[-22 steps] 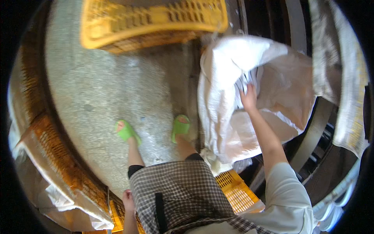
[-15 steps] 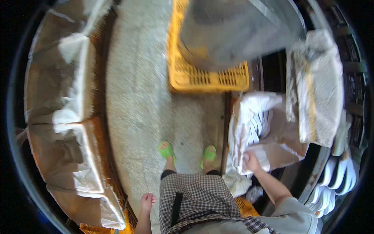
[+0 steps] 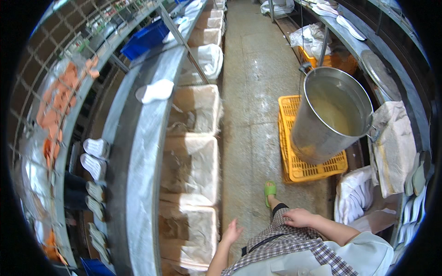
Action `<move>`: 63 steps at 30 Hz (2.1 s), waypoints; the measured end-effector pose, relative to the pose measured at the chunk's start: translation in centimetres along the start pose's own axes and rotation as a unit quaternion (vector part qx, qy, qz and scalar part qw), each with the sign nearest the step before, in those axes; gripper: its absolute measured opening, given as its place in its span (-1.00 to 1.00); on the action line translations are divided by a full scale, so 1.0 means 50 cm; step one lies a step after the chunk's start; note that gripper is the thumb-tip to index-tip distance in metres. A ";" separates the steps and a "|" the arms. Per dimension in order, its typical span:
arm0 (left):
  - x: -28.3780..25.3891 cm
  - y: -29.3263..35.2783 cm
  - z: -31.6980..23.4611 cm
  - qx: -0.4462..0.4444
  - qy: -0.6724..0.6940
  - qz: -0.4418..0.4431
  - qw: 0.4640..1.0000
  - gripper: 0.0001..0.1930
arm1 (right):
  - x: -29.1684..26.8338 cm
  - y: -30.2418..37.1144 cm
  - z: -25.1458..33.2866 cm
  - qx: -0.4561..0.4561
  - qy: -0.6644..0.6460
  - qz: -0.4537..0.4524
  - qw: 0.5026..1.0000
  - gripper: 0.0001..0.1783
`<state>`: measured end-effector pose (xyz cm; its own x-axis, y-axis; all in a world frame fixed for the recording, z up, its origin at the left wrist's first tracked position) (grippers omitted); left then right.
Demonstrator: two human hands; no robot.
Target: The person repeatedly picks up white slipper uppers from a metal table, turns them over to view the sole and upper, and places them into a large white sack. The person also moves a yellow basket and a metal bucket during the process.
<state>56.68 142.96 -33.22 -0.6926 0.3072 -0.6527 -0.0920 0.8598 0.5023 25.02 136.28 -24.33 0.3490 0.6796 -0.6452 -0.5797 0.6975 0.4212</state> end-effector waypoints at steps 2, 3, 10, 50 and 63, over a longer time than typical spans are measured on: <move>-0.067 -0.100 -0.100 0.046 -0.011 -0.006 0.999 -0.40 | -0.059 -0.073 0.008 -0.013 -0.011 -0.048 0.999 -0.57; -0.098 -0.149 -0.149 0.077 -0.040 0.006 0.996 -0.43 | -0.095 -0.109 0.005 -0.030 -0.012 -0.075 0.997 -0.57; -0.327 -0.426 -0.393 0.213 -0.141 0.055 0.965 -0.51 | -0.397 -0.406 0.051 -0.050 -0.035 -0.184 0.981 -0.65; -1.403 -2.327 -1.751 0.342 0.440 -0.296 0.776 -0.80 | -1.941 -1.627 -0.646 0.167 -0.001 -0.268 0.949 -0.50; -2.197 -3.202 -1.530 0.069 0.579 -0.555 0.593 -0.71 | -2.331 -2.204 -0.795 0.239 -0.012 -0.179 0.954 -0.56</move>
<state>92.73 -59.65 1.43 -0.2950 -0.8968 0.3296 -0.9469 0.3206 0.0247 18.95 -28.81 -20.89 0.4814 0.3785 -0.7906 -0.0194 0.9063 0.4221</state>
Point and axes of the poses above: each hand's wrist, its own y-axis away from the middle knuckle, its own x-axis out of the palm, z = x × y, the point moved 5 cm from there along -y, towards the middle knuckle, and after that the axes turned 10 degrees about -z, right-handed, at the moved point
